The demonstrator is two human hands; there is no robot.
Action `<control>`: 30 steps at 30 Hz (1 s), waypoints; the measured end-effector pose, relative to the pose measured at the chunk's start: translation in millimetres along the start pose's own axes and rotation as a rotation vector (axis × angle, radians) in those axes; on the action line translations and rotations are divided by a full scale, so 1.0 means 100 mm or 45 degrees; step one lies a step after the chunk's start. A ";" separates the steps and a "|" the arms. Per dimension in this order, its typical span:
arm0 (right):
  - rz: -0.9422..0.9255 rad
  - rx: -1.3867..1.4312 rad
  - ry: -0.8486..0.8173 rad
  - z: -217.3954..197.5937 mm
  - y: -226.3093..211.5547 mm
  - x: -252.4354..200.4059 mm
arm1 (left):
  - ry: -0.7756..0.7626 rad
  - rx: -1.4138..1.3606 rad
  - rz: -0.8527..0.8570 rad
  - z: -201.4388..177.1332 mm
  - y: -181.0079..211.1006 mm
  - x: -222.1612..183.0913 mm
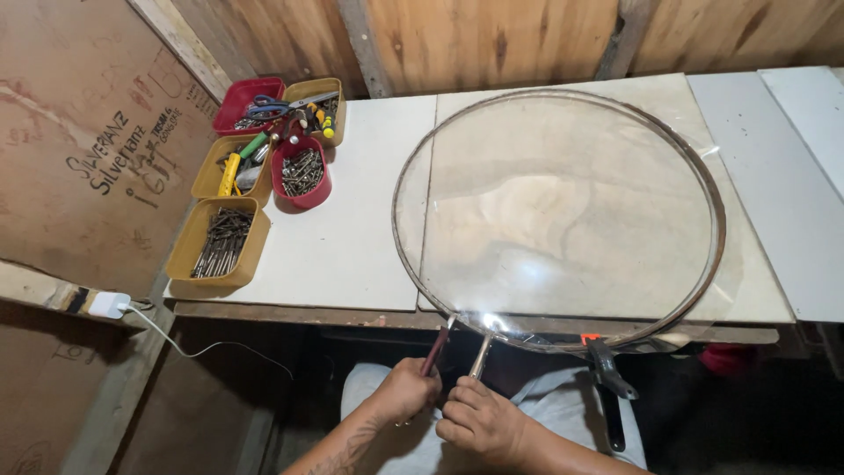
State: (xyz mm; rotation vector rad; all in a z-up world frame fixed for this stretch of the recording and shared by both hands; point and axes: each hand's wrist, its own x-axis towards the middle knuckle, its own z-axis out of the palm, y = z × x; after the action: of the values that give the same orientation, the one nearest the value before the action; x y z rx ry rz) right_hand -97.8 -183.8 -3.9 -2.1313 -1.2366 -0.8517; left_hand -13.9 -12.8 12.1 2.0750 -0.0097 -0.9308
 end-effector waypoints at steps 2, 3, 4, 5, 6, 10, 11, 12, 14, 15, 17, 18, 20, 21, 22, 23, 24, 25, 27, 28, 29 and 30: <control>0.004 0.009 -0.010 -0.01 -0.02 0.01 | 0.002 0.041 0.026 0.00 -0.01 0.01; 0.012 0.019 -0.018 -0.02 -0.02 0.01 | 0.002 0.086 0.051 -0.01 -0.01 0.02; 0.010 0.014 -0.021 -0.03 -0.02 0.02 | 0.002 0.085 0.057 -0.01 -0.02 0.04; 0.016 0.002 -0.027 -0.04 -0.03 0.03 | 0.011 0.162 0.046 -0.02 -0.03 0.05; 0.021 -0.010 -0.033 -0.05 -0.03 0.04 | 0.021 0.239 0.035 -0.03 -0.04 0.06; 0.033 -0.007 0.016 -0.11 -0.06 0.13 | -0.040 0.135 0.001 -0.08 0.05 -0.03; 0.030 -0.002 0.021 -0.11 -0.07 0.12 | -0.035 0.123 -0.009 -0.07 0.05 -0.03; 0.028 0.003 0.027 -0.11 -0.08 0.12 | -0.030 0.112 -0.019 -0.07 0.06 -0.04; -0.009 -0.027 0.039 -0.07 -0.05 0.07 | -0.017 0.148 0.054 -0.04 -0.11 0.13; -0.042 -0.049 0.054 -0.05 -0.05 0.04 | -0.005 0.186 0.118 -0.02 -0.19 0.20; -0.022 -0.029 0.043 -0.06 -0.06 0.03 | 0.010 0.260 0.133 0.01 -0.24 0.26; -0.001 -0.004 0.038 -0.06 -0.07 0.03 | 0.027 0.337 0.142 0.02 -0.26 0.30; -0.018 -0.009 0.026 -0.08 -0.07 0.04 | 0.013 0.334 0.139 0.00 -0.17 0.20; -0.034 -0.008 0.024 -0.08 -0.07 0.04 | 0.002 0.337 0.127 -0.03 -0.12 0.16; -0.039 -0.010 0.016 -0.08 -0.06 0.04 | 0.004 0.330 0.133 -0.04 -0.11 0.16; -0.045 -0.030 0.010 -0.07 -0.06 0.03 | -0.014 0.330 0.083 -0.05 -0.12 0.16; -0.051 -0.051 0.004 -0.07 -0.06 0.02 | -0.033 0.331 0.032 -0.07 -0.12 0.16; -0.055 -0.055 0.000 -0.06 -0.05 -0.01 | -0.032 0.327 0.039 -0.12 -0.16 0.18; -0.044 -0.097 -0.033 -0.05 -0.04 -0.08 | -0.237 0.144 0.064 -0.22 -0.24 0.22; -0.043 -0.101 -0.036 -0.04 -0.03 -0.13 | -0.241 0.143 0.068 -0.28 -0.25 0.15; -0.037 -0.119 -0.046 -0.03 -0.01 -0.17 | -0.203 0.042 -0.012 -0.36 -0.25 0.09; -0.031 -0.136 -0.055 -0.02 0.01 -0.22 | -0.164 -0.059 -0.092 -0.43 -0.24 0.03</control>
State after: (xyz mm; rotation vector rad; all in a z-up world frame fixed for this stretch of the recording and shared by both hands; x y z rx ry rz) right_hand -105.5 -198.0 -19.2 -2.2337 -1.2676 -0.9048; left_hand 7.7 31.4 9.6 1.9809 0.0186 -1.0979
